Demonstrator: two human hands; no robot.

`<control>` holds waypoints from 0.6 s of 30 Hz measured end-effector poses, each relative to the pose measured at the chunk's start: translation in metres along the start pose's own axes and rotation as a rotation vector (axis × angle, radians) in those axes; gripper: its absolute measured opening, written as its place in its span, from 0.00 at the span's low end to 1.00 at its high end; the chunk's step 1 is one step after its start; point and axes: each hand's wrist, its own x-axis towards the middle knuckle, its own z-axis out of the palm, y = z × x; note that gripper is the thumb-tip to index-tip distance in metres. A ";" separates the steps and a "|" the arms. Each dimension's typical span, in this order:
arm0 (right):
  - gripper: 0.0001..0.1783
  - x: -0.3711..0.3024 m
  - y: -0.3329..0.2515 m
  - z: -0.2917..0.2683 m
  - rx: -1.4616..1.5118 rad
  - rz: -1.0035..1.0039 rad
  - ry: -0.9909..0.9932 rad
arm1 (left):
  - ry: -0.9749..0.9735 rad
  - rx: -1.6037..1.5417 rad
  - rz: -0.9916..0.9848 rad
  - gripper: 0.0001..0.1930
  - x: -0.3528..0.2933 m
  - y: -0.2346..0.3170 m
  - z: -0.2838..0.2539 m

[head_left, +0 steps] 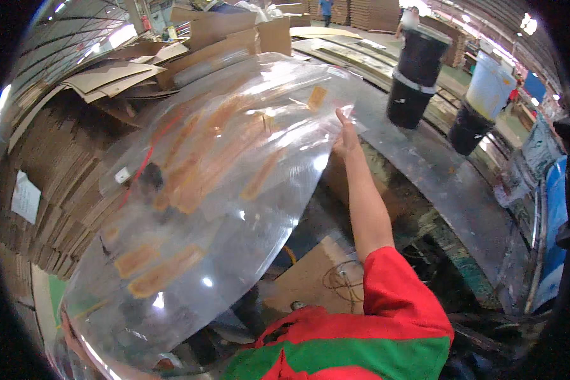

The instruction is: The person repeatedly picks up flat items and places them into clear plastic bags, then sets the filled bags onto a stack. The person handles the items one at a time and uses both hands to manage the bags.

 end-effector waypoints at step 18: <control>0.24 0.043 0.103 0.019 -0.567 -0.173 -0.095 | 0.203 0.117 -0.092 0.27 -0.119 0.164 -0.052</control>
